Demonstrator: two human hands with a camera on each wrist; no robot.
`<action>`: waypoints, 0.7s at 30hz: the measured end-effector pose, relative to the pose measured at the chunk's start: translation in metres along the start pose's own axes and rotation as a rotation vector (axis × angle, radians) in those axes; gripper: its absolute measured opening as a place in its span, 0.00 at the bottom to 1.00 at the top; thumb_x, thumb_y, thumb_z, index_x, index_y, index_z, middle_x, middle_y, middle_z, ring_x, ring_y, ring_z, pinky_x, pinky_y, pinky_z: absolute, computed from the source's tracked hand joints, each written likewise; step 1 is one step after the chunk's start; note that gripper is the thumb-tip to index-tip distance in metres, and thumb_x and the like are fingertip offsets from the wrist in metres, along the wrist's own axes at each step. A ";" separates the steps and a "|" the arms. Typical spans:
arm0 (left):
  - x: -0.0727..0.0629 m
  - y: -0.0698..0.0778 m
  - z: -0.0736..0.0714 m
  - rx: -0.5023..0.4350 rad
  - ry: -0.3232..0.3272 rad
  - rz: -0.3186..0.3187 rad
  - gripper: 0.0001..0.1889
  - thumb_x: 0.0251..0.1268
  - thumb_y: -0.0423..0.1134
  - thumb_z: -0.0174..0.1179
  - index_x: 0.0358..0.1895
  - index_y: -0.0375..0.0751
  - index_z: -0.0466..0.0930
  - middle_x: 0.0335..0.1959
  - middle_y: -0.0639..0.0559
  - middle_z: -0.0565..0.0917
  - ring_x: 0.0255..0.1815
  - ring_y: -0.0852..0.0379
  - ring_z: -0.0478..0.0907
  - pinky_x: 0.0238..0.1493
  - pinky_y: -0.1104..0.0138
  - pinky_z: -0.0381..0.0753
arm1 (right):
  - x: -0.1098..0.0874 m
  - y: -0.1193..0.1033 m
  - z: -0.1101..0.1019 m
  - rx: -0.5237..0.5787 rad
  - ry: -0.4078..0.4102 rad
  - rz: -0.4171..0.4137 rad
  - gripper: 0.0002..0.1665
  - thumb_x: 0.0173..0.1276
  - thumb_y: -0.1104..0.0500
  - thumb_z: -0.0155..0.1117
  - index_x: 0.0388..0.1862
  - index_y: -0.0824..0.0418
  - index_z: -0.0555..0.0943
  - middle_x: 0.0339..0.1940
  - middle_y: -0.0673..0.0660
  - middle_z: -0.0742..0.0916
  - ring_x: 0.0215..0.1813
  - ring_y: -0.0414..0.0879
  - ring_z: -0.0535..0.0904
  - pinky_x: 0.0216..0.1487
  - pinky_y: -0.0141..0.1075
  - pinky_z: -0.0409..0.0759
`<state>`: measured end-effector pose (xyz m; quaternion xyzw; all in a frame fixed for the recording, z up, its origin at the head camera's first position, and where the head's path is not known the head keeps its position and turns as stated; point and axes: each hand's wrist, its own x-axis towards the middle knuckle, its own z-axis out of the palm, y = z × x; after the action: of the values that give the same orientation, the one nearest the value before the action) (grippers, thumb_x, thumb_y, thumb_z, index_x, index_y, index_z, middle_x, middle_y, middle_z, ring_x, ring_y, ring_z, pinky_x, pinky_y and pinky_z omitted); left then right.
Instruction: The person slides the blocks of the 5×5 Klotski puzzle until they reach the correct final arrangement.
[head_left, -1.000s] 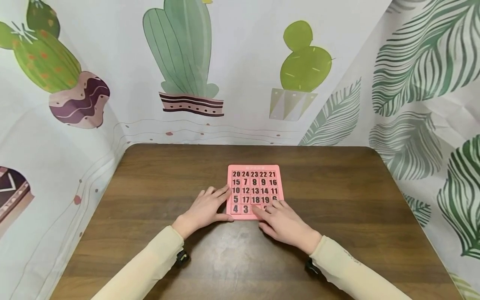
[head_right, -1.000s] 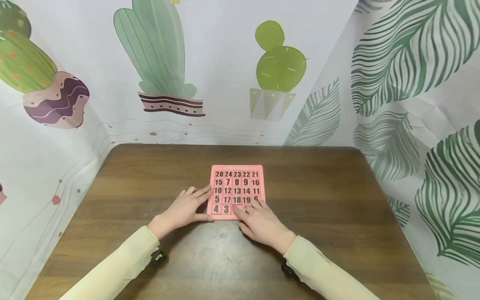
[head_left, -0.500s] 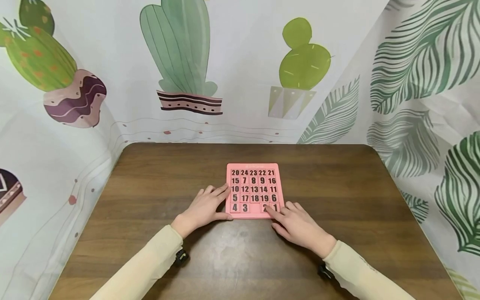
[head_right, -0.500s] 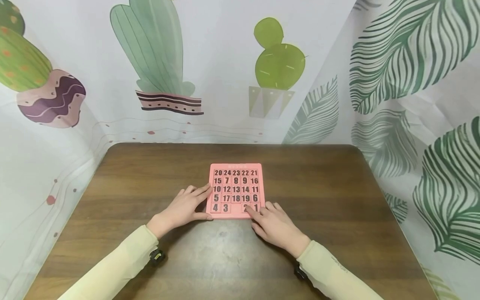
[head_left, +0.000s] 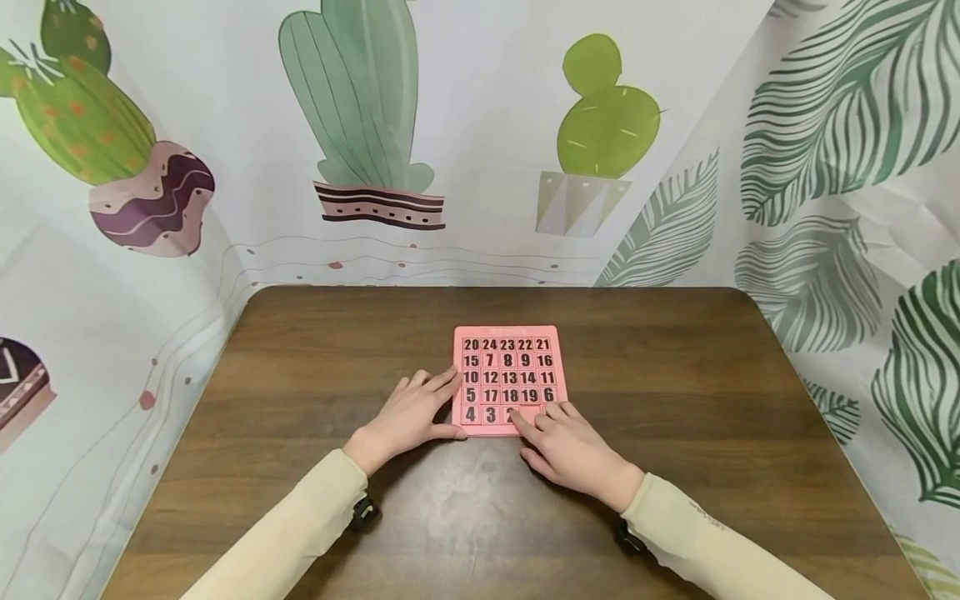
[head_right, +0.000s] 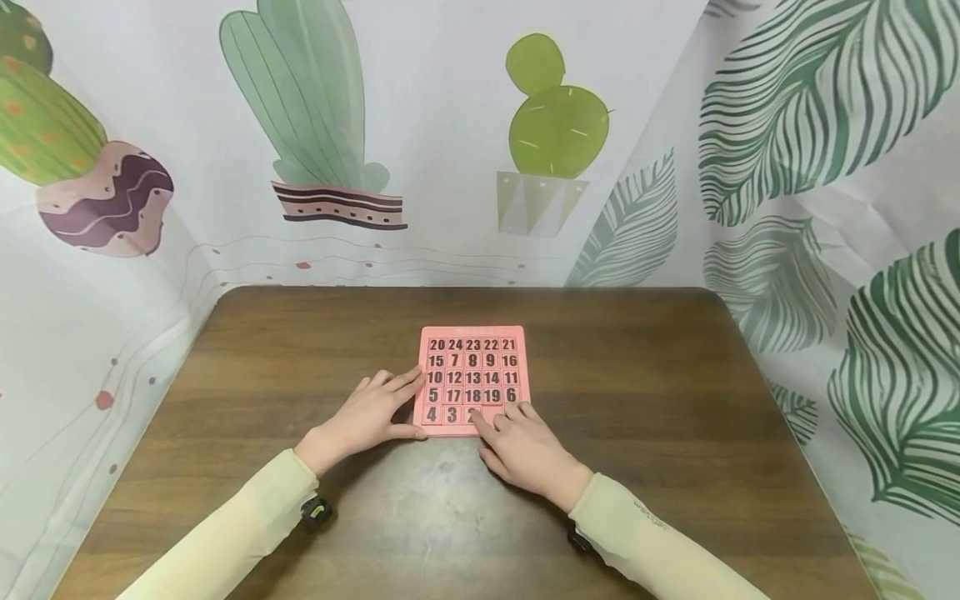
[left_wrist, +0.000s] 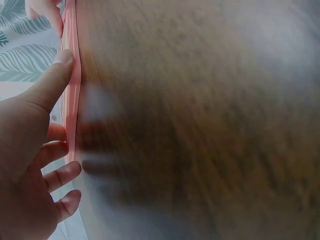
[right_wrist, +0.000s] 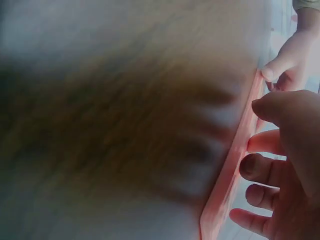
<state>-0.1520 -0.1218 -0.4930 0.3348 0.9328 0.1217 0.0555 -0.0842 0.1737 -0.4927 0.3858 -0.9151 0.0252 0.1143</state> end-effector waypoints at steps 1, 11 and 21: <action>0.000 0.000 0.000 -0.001 0.002 0.002 0.50 0.60 0.67 0.68 0.79 0.39 0.67 0.80 0.43 0.66 0.62 0.44 0.71 0.55 0.50 0.70 | 0.000 0.000 0.000 0.000 -0.010 0.000 0.30 0.70 0.47 0.70 0.66 0.61 0.83 0.29 0.51 0.82 0.38 0.51 0.74 0.48 0.46 0.72; -0.001 0.003 0.000 -0.007 0.000 0.004 0.50 0.60 0.67 0.68 0.79 0.39 0.67 0.80 0.43 0.66 0.62 0.43 0.71 0.55 0.50 0.70 | -0.019 0.017 -0.008 0.113 -0.006 0.076 0.32 0.71 0.49 0.70 0.71 0.58 0.80 0.39 0.51 0.88 0.44 0.52 0.76 0.53 0.49 0.73; 0.000 -0.001 0.001 -0.007 0.002 0.003 0.50 0.60 0.68 0.67 0.79 0.40 0.66 0.81 0.43 0.65 0.62 0.43 0.71 0.56 0.50 0.70 | -0.047 0.036 -0.011 0.052 -0.016 0.143 0.30 0.69 0.51 0.71 0.67 0.61 0.83 0.29 0.51 0.83 0.37 0.50 0.71 0.47 0.47 0.73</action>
<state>-0.1525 -0.1229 -0.4939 0.3358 0.9319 0.1254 0.0558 -0.0756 0.2335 -0.4916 0.3227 -0.9402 0.0539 0.0946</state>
